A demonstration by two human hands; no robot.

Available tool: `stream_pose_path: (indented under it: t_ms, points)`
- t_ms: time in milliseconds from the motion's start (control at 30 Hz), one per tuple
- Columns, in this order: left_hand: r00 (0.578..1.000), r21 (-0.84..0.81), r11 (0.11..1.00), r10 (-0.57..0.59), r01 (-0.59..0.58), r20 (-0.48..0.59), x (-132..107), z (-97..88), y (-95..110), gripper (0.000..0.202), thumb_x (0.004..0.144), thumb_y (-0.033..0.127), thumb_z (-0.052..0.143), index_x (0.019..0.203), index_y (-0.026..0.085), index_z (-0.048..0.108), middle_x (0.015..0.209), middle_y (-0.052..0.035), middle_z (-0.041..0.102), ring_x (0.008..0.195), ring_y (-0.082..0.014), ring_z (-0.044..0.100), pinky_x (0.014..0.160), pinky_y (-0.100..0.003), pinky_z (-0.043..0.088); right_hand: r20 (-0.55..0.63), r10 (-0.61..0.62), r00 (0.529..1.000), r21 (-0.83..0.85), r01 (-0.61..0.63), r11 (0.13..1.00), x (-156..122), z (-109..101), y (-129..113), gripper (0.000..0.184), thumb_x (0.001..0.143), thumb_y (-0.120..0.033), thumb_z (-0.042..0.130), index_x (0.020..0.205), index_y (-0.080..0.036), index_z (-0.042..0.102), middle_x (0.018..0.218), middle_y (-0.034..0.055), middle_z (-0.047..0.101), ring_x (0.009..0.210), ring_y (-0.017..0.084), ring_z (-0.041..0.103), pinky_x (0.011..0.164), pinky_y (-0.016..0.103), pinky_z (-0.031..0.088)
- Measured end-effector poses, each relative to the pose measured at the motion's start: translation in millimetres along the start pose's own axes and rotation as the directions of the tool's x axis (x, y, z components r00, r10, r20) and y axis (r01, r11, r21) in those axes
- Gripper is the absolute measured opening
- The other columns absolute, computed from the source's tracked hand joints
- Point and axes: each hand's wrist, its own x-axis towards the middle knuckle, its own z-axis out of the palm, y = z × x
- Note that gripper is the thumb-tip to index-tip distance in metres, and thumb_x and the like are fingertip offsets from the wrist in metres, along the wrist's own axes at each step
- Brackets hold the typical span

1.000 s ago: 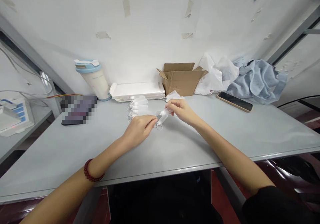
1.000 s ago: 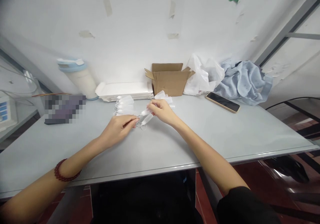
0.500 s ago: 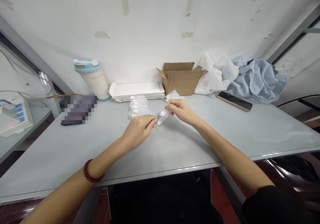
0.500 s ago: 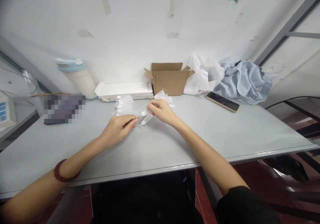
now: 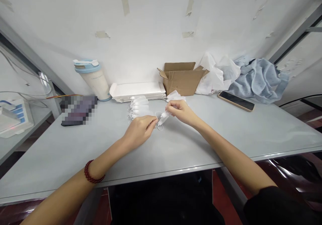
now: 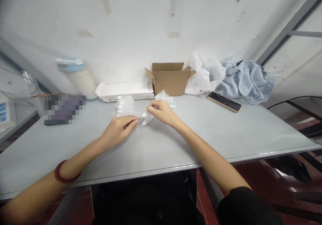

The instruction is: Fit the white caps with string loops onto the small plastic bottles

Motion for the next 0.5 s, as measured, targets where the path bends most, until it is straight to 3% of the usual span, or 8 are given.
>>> stream_pose_path:
  t_ms: [233,500]
  points:
    - [0.999,-0.004,1.000,0.016,-0.016,-0.029,-1,-0.6,4,0.025,0.092,0.019,0.043,0.076,0.017,0.062,0.062,0.0013,0.059,0.054,-0.0111,0.049,0.056,-0.023,0.036,-0.019,-0.051,0.999,-0.096,0.049,0.994,-4,13,1,0.016,0.077,-0.026,0.051,0.066,-0.016,0.056,0.065,-0.0009,0.057,0.061,0.011,0.047,0.058,0.023,0.033]
    - [0.996,0.016,1.000,-0.018,0.020,-0.082,0,-2.4,2,0.023,0.091,0.020,0.045,0.077,0.017,0.063,0.061,0.0016,0.059,0.053,-0.0107,0.047,0.053,-0.023,0.034,-0.154,-0.004,0.988,0.056,0.013,0.998,-1,6,1,0.022,0.079,-0.029,0.052,0.061,-0.016,0.053,0.062,-0.0015,0.053,0.059,0.010,0.045,0.058,0.024,0.035]
